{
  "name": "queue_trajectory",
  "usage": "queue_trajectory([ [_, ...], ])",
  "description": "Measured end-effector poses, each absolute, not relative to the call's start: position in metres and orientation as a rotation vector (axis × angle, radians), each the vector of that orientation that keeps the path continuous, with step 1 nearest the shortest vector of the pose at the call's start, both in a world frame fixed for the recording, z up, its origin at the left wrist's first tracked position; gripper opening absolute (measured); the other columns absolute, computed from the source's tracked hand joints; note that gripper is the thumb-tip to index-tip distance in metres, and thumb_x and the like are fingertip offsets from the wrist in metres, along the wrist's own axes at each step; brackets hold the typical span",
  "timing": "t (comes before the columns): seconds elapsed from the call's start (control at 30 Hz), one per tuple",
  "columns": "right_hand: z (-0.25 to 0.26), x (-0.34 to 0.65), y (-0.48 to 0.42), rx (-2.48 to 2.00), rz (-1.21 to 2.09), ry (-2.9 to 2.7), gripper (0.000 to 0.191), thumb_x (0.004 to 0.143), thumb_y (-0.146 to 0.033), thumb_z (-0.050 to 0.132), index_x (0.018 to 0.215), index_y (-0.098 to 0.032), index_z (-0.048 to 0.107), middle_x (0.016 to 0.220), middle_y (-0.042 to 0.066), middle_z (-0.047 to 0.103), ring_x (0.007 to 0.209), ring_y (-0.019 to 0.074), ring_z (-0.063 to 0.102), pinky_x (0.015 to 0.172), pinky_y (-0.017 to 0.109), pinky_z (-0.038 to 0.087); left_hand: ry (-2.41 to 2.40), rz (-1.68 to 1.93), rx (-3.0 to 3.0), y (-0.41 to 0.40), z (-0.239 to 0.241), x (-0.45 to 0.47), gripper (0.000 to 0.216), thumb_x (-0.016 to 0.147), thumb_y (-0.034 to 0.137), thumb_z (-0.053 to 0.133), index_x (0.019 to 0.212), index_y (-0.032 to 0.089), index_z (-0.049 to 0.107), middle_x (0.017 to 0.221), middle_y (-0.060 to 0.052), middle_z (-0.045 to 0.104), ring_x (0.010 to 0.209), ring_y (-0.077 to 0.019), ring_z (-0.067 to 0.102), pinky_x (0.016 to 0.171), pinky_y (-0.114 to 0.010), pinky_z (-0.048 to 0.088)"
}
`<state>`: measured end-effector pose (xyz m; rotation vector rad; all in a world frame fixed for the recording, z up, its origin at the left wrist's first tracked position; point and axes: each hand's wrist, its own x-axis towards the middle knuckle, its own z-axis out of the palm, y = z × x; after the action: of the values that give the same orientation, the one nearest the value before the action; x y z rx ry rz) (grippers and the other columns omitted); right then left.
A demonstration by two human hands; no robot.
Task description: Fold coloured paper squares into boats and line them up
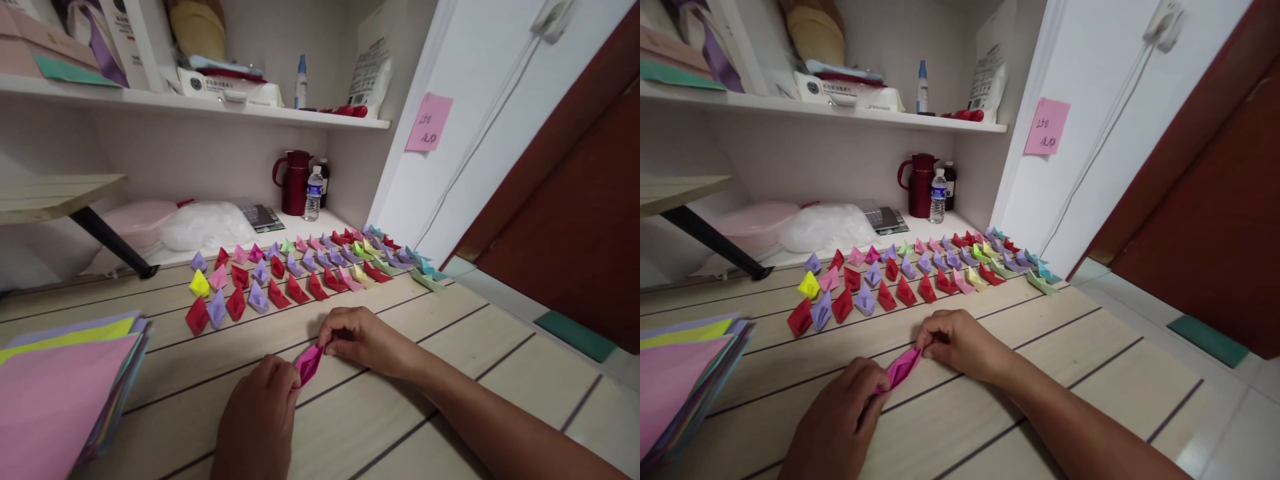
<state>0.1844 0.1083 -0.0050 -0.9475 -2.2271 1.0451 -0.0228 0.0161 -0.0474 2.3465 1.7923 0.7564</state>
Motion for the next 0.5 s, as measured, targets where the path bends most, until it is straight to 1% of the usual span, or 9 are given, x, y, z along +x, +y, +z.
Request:
queue_trajectory([
  [0.07, -0.006, 0.184, 0.109, -0.940, 0.999, -2.222, 0.009, 0.085, -0.013, 0.065, 0.081, -0.017, 0.072, 0.082, 0.002, 0.066, 0.073, 0.0135, 0.063, 0.067, 0.023, 0.049, 1.802, 0.747, 2.339, 0.016, -0.044, -0.023, 0.018, 0.089, 0.012, 0.046, 0.086, 0.025, 0.057, 0.088, 0.001, 0.062, 0.075, -0.0154, 0.063, 0.068, -0.028, 0.048],
  [0.13, -0.007, 0.185, 0.108, -0.946, 0.934, -2.208, 0.009, 0.085, -0.016, 0.066, 0.079, -0.018, 0.072, 0.082, 0.003, 0.066, 0.076, 0.0147, 0.063, 0.071, 0.025, 0.049, 1.872, 0.761, 2.282, 0.015, -0.041, -0.021, 0.018, 0.087, 0.012, 0.048, 0.095, 0.025, 0.057, 0.088, 0.000, 0.062, 0.071, -0.0154, 0.063, 0.065, -0.027, 0.047],
  [0.23, -0.008, 0.197, 0.103, -0.983, 0.829, -2.181, 0.008, 0.085, -0.018, 0.067, 0.079, -0.020, 0.072, 0.085, 0.004, 0.066, 0.081, 0.0169, 0.063, 0.075, 0.027, 0.048, 1.957, 0.823, 2.163, 0.013, -0.038, -0.017, 0.028, 0.084, 0.015, 0.053, 0.110, 0.024, 0.054, 0.089, 0.000, 0.063, 0.058, -0.0137, 0.058, 0.058, -0.026, 0.045],
  [0.37, -0.007, 0.235, 0.086, -1.109, 0.699, -2.125, 0.008, 0.085, -0.017, 0.066, 0.079, -0.021, 0.070, 0.087, 0.003, 0.067, 0.081, 0.0176, 0.063, 0.074, 0.027, 0.046, 1.893, 0.975, 2.072, 0.015, -0.040, -0.017, 0.046, 0.084, 0.020, 0.050, 0.129, 0.026, 0.044, 0.106, -0.002, 0.063, 0.056, -0.0117, 0.056, 0.058, -0.026, 0.047],
  [0.4, -0.007, 0.248, 0.081, -1.156, 0.665, -2.100, 0.008, 0.085, -0.017, 0.065, 0.079, -0.021, 0.069, 0.085, 0.003, 0.067, 0.080, 0.0175, 0.063, 0.073, 0.027, 0.046, 1.871, 0.993, 2.059, 0.016, -0.040, -0.018, 0.048, 0.085, 0.023, 0.048, 0.132, 0.026, 0.042, 0.106, -0.001, 0.063, 0.055, -0.0115, 0.056, 0.058, -0.026, 0.047],
  [0.43, -0.008, 0.260, 0.075, -1.208, 0.630, -2.068, 0.008, 0.085, -0.018, 0.065, 0.078, -0.021, 0.069, 0.084, 0.003, 0.067, 0.079, 0.0175, 0.062, 0.072, 0.027, 0.046, 1.852, 0.991, 2.049, 0.018, -0.042, -0.019, 0.047, 0.086, 0.026, 0.047, 0.133, 0.026, 0.043, 0.101, 0.000, 0.064, 0.053, -0.0116, 0.055, 0.057, -0.026, 0.047],
  [0.5, -0.012, 0.286, 0.066, -1.325, 0.554, -1.978, 0.009, 0.085, -0.018, 0.062, 0.079, -0.021, 0.068, 0.083, 0.003, 0.067, 0.077, 0.0175, 0.063, 0.071, 0.027, 0.046, 1.815, 1.041, 2.024, 0.022, -0.046, -0.021, 0.040, 0.088, 0.031, 0.044, 0.127, 0.025, 0.050, 0.088, 0.003, 0.063, 0.053, -0.0120, 0.057, 0.060, -0.027, 0.047],
])
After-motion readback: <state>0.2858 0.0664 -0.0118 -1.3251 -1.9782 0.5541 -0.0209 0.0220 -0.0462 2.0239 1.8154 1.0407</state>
